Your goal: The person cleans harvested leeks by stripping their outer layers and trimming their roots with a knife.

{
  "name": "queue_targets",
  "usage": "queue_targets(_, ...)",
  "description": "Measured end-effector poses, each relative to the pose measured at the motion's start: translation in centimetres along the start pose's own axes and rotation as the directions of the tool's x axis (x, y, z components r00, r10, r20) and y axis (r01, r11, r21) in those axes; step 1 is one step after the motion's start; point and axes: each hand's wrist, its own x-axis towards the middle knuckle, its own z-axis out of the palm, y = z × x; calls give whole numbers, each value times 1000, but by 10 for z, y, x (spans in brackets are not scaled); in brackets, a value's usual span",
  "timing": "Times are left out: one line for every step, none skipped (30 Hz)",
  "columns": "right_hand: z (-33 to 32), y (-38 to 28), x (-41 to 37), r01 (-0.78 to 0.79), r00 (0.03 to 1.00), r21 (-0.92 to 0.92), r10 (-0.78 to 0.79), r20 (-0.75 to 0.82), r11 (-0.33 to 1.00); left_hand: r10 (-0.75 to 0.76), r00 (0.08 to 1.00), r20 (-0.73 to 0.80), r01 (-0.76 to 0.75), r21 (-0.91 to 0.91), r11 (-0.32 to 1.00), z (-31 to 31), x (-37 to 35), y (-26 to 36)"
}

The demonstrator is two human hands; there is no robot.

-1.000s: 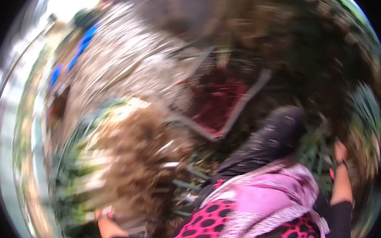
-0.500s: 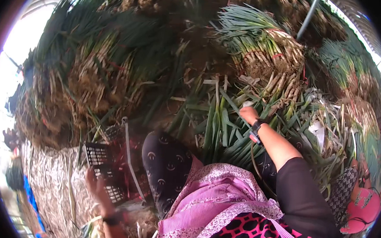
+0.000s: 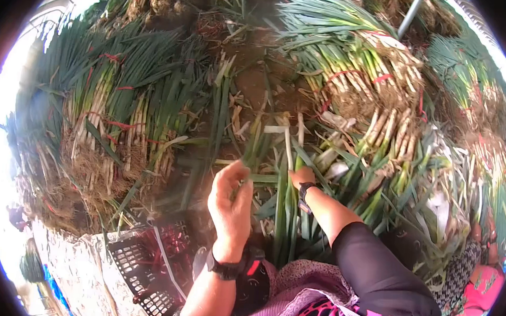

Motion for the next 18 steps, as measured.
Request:
queue_targets(-4, -16, -8, 26, 997, -177, -38, -66, 984, -37, 999, -10, 37, -1, 999, 1, 5, 5)
queue_targets(4, -22, -6, -36, 992, -194, 12, -126, 980, -74, 997, -18, 74, -1, 997, 3, 7, 5)
queue_targets(9, -27, 6, -92, 994, -71, 88, -61, 993, 3, 1000, -6, -3, 76, 997, 7, 12, -8)
queue_targets(7, -20, 9, -166, 986, 44, 166, 4, 985, -14, 1000, 9, 14, 87, 996, 8, 12, -9)
queue_targets(13, -12, 19, -179, 983, 114, 181, -10, 977, -19, 1000, 5, 19, 63, 998, 10, 15, -10)
queue_targets(23, -1, 34, -193, 979, 184, 202, -28, 964, -23, 1000, 5, 23, 35, 999, 13, 17, -10)
queue_targets(26, 6, 45, -204, 973, 255, 224, -52, 945, -38, 999, 10, 37, 42, 998, 15, 20, -7)
queue_targets(15, 7, 46, -219, 974, 344, 225, 24, 913, -51, 998, 20, 50, 46, 998, 17, 23, -4)
queue_targets(0, 7, 43, -240, 971, 430, 221, 95, 870, -45, 999, 12, 45, -24, 999, 20, 25, -8)
queue_targets(-13, 7, 38, -261, 965, 513, 208, 160, 818, -70, 997, 23, 70, -37, 997, 24, 26, -7)
queue_targets(-20, 9, 36, -211, 977, 552, 199, 81, 807, -58, 998, 29, 59, -43, 997, 28, 26, -7)
queue_targets(-42, 5, 20, -39, 994, 645, 92, -50, 763, -42, 999, 31, 43, -49, 998, 31, 26, -10)
queue_targets(-67, 0, 5, 49, 994, 705, 37, -106, 708, -13, 999, 30, 14, -15, 1000, 34, 26, -12)
queue_targets(-91, -4, -5, 139, 986, 754, -16, -168, 642, 17, 999, 29, -17, 21, 1000, 38, 26, -13)
queue_targets(-109, -3, -2, 183, 983, 857, -83, -164, 482, 51, 998, 30, -52, 56, 997, 41, 25, -13)
queue_targets(-130, -3, 2, 217, 972, 929, -151, -178, 300, 97, 995, 11, -98, 137, 986, 44, 22, -10)
queue_targets(-168, -13, -14, 273, 936, 958, -252, -245, 83, 151, 988, -3, -147, 213, 966, 48, 19, -4)
queue_targets(-210, -28, -44, 421, 879, 907, -240, -412, -13, 210, 978, -13, -197, 287, 938, 53, 16, 2)
